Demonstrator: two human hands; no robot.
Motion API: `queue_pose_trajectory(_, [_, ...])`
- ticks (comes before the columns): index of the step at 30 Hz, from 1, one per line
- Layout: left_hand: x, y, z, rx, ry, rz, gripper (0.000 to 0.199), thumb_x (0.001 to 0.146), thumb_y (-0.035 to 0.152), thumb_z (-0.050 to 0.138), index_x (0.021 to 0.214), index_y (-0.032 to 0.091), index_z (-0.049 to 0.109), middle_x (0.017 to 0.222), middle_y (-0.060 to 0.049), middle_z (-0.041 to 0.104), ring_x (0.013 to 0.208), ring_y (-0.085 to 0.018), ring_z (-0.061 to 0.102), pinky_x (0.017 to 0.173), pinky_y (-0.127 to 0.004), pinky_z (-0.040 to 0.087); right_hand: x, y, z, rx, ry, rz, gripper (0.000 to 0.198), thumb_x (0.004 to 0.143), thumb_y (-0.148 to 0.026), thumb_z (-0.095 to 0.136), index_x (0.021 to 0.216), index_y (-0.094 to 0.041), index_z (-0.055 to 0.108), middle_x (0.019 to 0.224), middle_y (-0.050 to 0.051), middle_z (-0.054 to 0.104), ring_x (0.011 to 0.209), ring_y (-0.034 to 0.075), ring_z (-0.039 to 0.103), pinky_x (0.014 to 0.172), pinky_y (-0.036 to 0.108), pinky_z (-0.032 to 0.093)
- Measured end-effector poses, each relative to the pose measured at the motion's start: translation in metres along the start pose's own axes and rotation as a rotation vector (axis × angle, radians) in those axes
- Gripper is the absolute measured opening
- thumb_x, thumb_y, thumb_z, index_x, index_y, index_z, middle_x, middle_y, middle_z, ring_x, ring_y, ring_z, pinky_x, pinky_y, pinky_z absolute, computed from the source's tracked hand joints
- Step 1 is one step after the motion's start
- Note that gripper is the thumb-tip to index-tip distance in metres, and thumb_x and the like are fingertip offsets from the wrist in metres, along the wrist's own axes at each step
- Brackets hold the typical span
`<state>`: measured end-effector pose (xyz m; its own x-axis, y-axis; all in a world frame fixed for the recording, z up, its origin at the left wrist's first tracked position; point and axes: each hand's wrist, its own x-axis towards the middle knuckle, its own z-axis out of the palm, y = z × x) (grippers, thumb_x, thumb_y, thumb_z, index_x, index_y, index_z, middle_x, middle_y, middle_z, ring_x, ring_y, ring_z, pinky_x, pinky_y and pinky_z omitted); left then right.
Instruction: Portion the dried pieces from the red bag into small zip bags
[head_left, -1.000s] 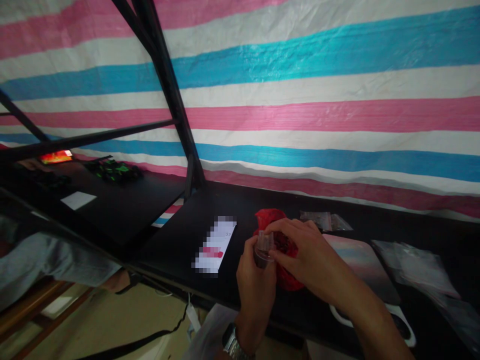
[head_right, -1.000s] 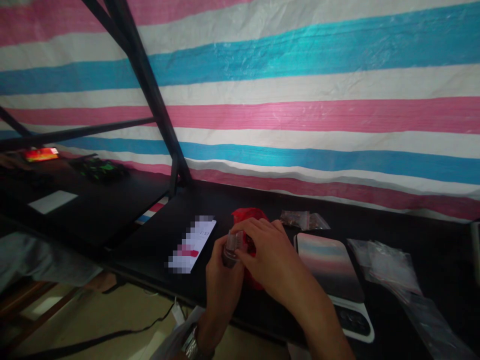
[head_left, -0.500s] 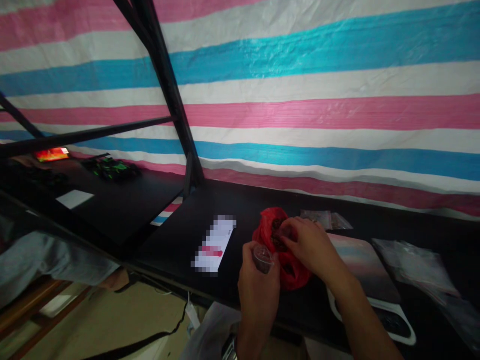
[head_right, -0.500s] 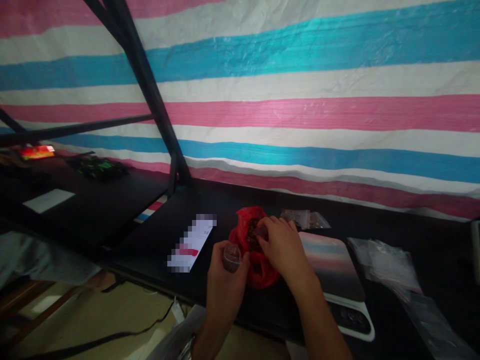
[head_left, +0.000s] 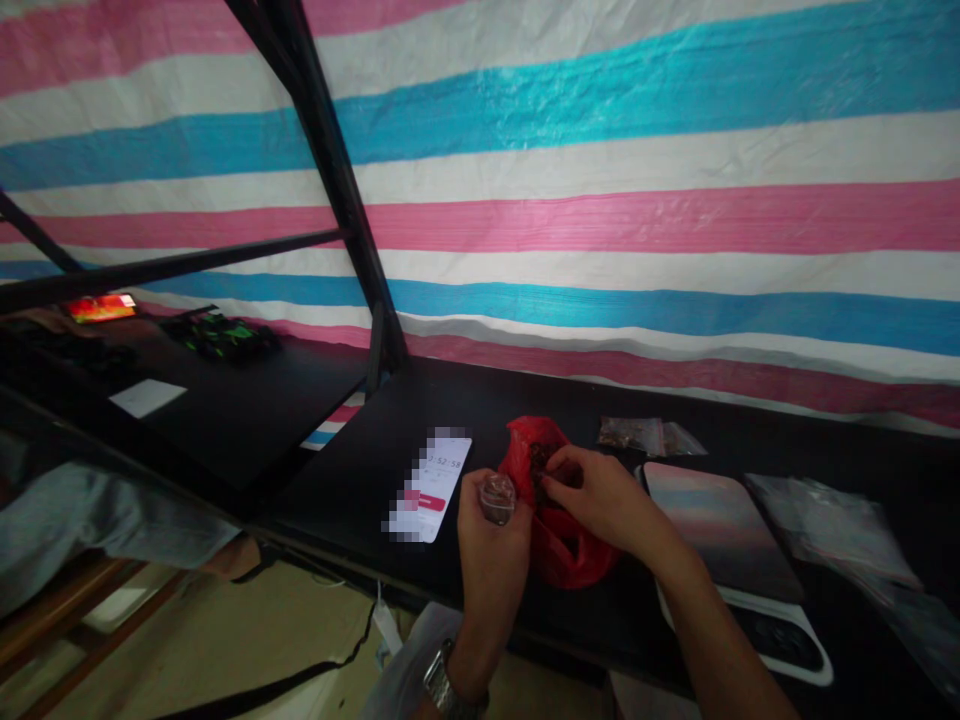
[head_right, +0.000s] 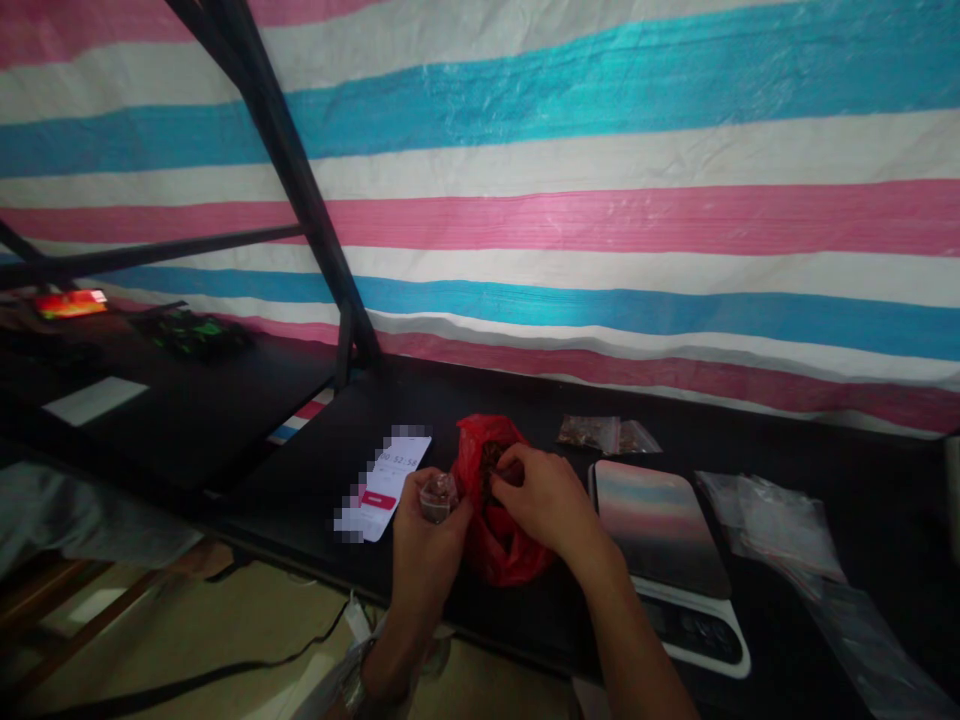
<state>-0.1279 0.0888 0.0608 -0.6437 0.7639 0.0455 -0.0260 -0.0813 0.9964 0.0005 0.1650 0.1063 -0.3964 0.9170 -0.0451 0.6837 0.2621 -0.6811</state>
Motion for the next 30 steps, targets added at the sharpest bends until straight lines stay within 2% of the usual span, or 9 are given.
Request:
queue_pose_trajectory(3, [0.005, -0.003, -0.003, -0.001, 0.028, -0.015, 0.028, 0.066, 0.019, 0.068, 0.092, 0.023, 0.057, 0.075, 0.005, 0.059, 0.065, -0.014, 0.055, 0.061, -0.025, 0.045, -0.002, 0.003, -0.005, 0.072, 0.011, 0.029, 0.007, 0.091, -0.024, 0.068, 0.093, -0.022, 0.075, 0.092, 0.004, 0.082, 0.084, 0.021, 0.075, 0.075, 0.030, 0.049])
queue_pose_trajectory(6, [0.009, -0.004, -0.004, -0.014, 0.058, -0.044, 0.030, 0.063, 0.017, 0.066, 0.091, 0.022, 0.057, 0.073, 0.006, 0.059, 0.064, -0.014, 0.055, 0.061, -0.025, 0.045, -0.007, 0.001, -0.010, 0.071, 0.036, 0.001, 0.007, 0.092, -0.026, 0.069, 0.092, -0.023, 0.074, 0.090, 0.002, 0.081, 0.082, 0.020, 0.074, 0.074, 0.030, 0.048])
queue_pose_trajectory(12, [0.011, -0.004, -0.004, -0.080, 0.078, -0.098, 0.031, 0.062, 0.018, 0.068, 0.090, 0.023, 0.056, 0.071, 0.007, 0.055, 0.062, -0.012, 0.053, 0.059, -0.024, 0.042, -0.014, -0.015, -0.006, -0.179, 0.003, 0.013, 0.008, 0.091, -0.025, 0.069, 0.094, -0.023, 0.076, 0.095, 0.005, 0.082, 0.087, 0.023, 0.075, 0.074, 0.032, 0.046])
queue_pose_trajectory(15, [0.011, -0.005, -0.005, -0.104, 0.043, -0.096, 0.031, 0.062, 0.018, 0.068, 0.089, 0.023, 0.055, 0.072, 0.007, 0.054, 0.062, -0.012, 0.053, 0.059, -0.024, 0.042, -0.010, -0.015, 0.000, -0.108, 0.023, 0.030, 0.010, 0.093, -0.028, 0.067, 0.094, -0.023, 0.076, 0.097, 0.006, 0.083, 0.088, 0.023, 0.076, 0.074, 0.031, 0.047])
queue_pose_trajectory(19, [0.012, -0.005, -0.005, -0.094, 0.040, -0.079, 0.031, 0.062, 0.017, 0.068, 0.089, 0.023, 0.055, 0.073, 0.007, 0.055, 0.064, -0.012, 0.053, 0.061, -0.023, 0.042, -0.007, -0.008, 0.003, 0.014, -0.021, 0.042, 0.013, 0.093, -0.030, 0.065, 0.092, -0.023, 0.075, 0.095, 0.006, 0.083, 0.085, 0.022, 0.076, 0.072, 0.030, 0.049])
queue_pose_trajectory(27, [0.012, -0.001, -0.005, -0.067, 0.057, -0.083, 0.029, 0.062, 0.017, 0.067, 0.089, 0.022, 0.057, 0.072, 0.007, 0.056, 0.064, -0.012, 0.054, 0.061, -0.023, 0.043, -0.021, -0.002, -0.017, 0.115, -0.209, -0.015, 0.011, 0.093, -0.030, 0.066, 0.091, -0.022, 0.074, 0.082, 0.002, 0.078, 0.074, 0.018, 0.070, 0.062, 0.027, 0.047])
queue_pose_trajectory(30, [0.013, -0.003, -0.005, -0.071, 0.061, -0.078, 0.029, 0.062, 0.016, 0.067, 0.089, 0.022, 0.056, 0.072, 0.007, 0.055, 0.063, -0.012, 0.053, 0.061, -0.023, 0.043, -0.022, 0.003, -0.022, 0.147, -0.227, 0.000, 0.014, 0.094, -0.031, 0.065, 0.094, -0.020, 0.075, 0.082, 0.002, 0.077, 0.074, 0.018, 0.070, 0.062, 0.026, 0.046])
